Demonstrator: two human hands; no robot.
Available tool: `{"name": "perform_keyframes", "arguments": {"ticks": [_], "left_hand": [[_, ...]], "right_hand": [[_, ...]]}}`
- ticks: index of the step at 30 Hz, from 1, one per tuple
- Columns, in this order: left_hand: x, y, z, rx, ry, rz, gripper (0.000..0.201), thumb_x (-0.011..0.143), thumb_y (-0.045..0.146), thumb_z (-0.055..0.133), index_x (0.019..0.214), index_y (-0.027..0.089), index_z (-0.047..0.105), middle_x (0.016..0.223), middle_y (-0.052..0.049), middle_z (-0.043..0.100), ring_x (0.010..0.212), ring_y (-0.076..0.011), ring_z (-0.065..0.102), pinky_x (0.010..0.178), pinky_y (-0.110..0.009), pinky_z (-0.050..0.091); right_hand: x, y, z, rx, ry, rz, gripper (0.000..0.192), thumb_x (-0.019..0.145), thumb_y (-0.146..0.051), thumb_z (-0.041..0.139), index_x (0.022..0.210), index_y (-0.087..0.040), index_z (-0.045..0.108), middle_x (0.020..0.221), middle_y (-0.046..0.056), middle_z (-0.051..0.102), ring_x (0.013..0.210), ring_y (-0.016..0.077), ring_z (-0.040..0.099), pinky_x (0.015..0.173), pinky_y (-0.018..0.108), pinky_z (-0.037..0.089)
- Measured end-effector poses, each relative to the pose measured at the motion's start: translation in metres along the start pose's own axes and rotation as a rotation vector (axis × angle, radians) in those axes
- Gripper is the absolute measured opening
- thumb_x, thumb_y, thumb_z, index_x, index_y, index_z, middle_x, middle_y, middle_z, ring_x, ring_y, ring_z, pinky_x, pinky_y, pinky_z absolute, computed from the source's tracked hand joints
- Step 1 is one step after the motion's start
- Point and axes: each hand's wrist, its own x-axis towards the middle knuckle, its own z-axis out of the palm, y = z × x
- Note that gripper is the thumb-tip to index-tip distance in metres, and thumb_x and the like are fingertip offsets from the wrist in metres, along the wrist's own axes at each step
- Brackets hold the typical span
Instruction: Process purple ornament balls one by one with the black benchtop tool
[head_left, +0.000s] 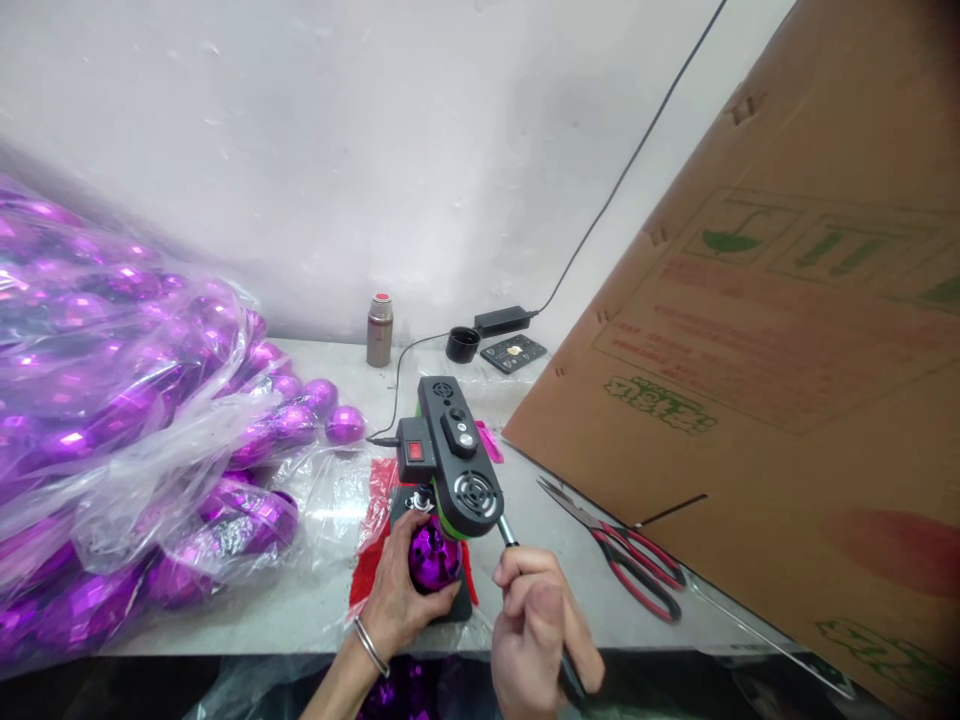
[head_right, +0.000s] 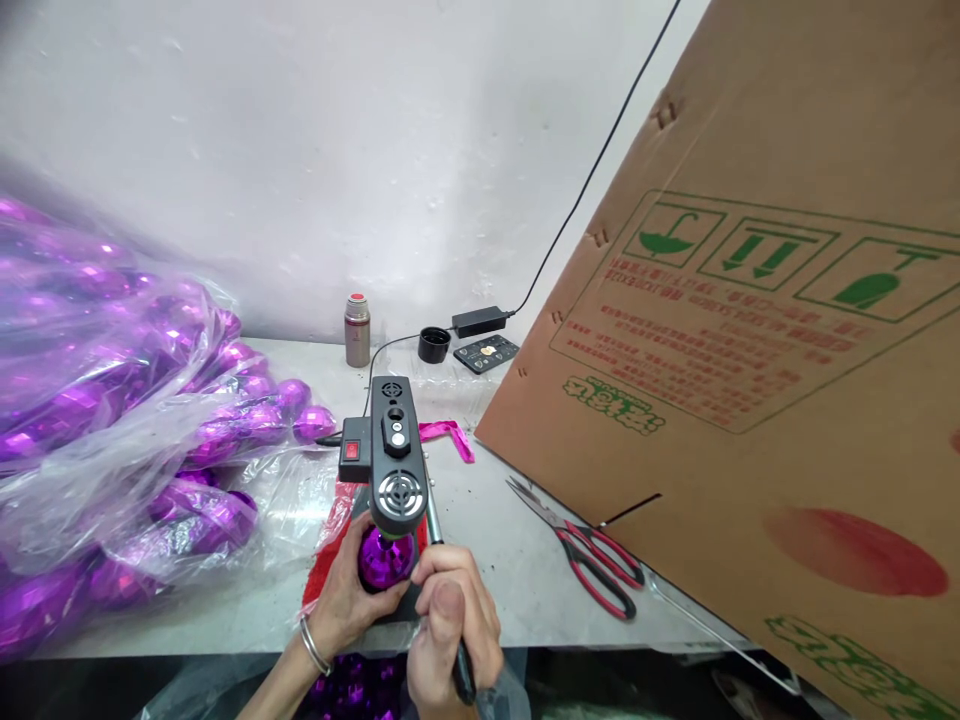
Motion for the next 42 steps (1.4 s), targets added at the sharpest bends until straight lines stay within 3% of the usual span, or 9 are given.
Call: {"name": "perform_keyframes", "arguments": {"ticks": [21,26,30,33,35,38,42], "left_hand": [[0.003,0.001,0.003,-0.013,-0.002,0.022,0.075,0.067,0.027,0.082,0.136,0.019,0.054,0.137,-0.018,0.066,0.127,-0.0406,0.065,0.113,-0.064,0.050],[0.003,0.004,0.002,-0.003,-0.015,0.009,0.075,0.069,0.029,0.081,0.137,0.018,0.054,0.138,-0.019,0.065,0.130,-0.0403,0.064,0.115,-0.063,0.048],[0.003,0.007,0.002,-0.001,-0.025,0.014,0.072,0.068,0.029,0.081,0.135,0.018,0.056,0.138,-0.018,0.065,0.131,-0.0406,0.064,0.115,-0.063,0.048],[0.004,0.011,0.001,-0.009,-0.033,-0.012,0.073,0.068,0.028,0.081,0.136,0.018,0.057,0.138,-0.018,0.066,0.129,-0.0405,0.064,0.115,-0.064,0.048],[0.006,0.013,0.000,-0.018,-0.038,-0.025,0.074,0.067,0.027,0.081,0.136,0.018,0.057,0.138,-0.018,0.066,0.130,-0.0406,0.064,0.115,-0.064,0.047],[0.006,0.011,-0.004,-0.027,-0.030,-0.022,0.078,0.066,0.026,0.084,0.138,0.017,0.057,0.140,-0.019,0.066,0.132,-0.0410,0.063,0.118,-0.064,0.047],[-0.032,-0.012,-0.011,0.046,0.114,0.040,0.087,0.069,0.037,0.093,0.145,0.018,0.055,0.146,-0.022,0.065,0.138,-0.0435,0.062,0.118,-0.063,0.050]], "right_hand": [[-0.002,0.003,0.010,0.016,0.087,-0.071,0.047,0.112,-0.026,0.046,0.066,-0.021,0.047,0.060,-0.005,0.044,0.059,0.0105,0.052,0.055,0.023,0.038],[-0.020,0.017,0.010,0.008,0.072,-0.089,0.048,0.114,-0.026,0.042,0.066,-0.021,0.047,0.067,-0.003,0.051,0.060,0.0111,0.052,0.056,0.024,0.040],[-0.025,0.030,0.003,0.003,0.019,-0.143,0.055,0.113,-0.040,0.047,0.062,-0.020,0.050,0.068,-0.001,0.058,0.059,0.0121,0.054,0.060,0.028,0.045],[-0.010,0.018,-0.003,-0.002,-0.025,-0.121,0.051,0.112,-0.035,0.048,0.063,-0.020,0.050,0.066,-0.002,0.057,0.060,0.0122,0.056,0.059,0.027,0.043],[0.009,-0.001,-0.004,-0.019,-0.052,-0.051,0.044,0.111,-0.025,0.049,0.067,-0.021,0.050,0.063,-0.002,0.054,0.063,0.0129,0.058,0.058,0.026,0.041],[0.037,-0.029,-0.001,-0.065,-0.115,0.092,0.049,0.110,-0.028,0.052,0.063,-0.020,0.048,0.060,-0.001,0.051,0.060,0.0128,0.057,0.054,0.026,0.037],[0.043,-0.038,0.002,-0.072,-0.101,0.110,0.053,0.111,-0.033,0.051,0.060,-0.020,0.046,0.058,-0.001,0.050,0.057,0.0123,0.055,0.049,0.026,0.032]]}}
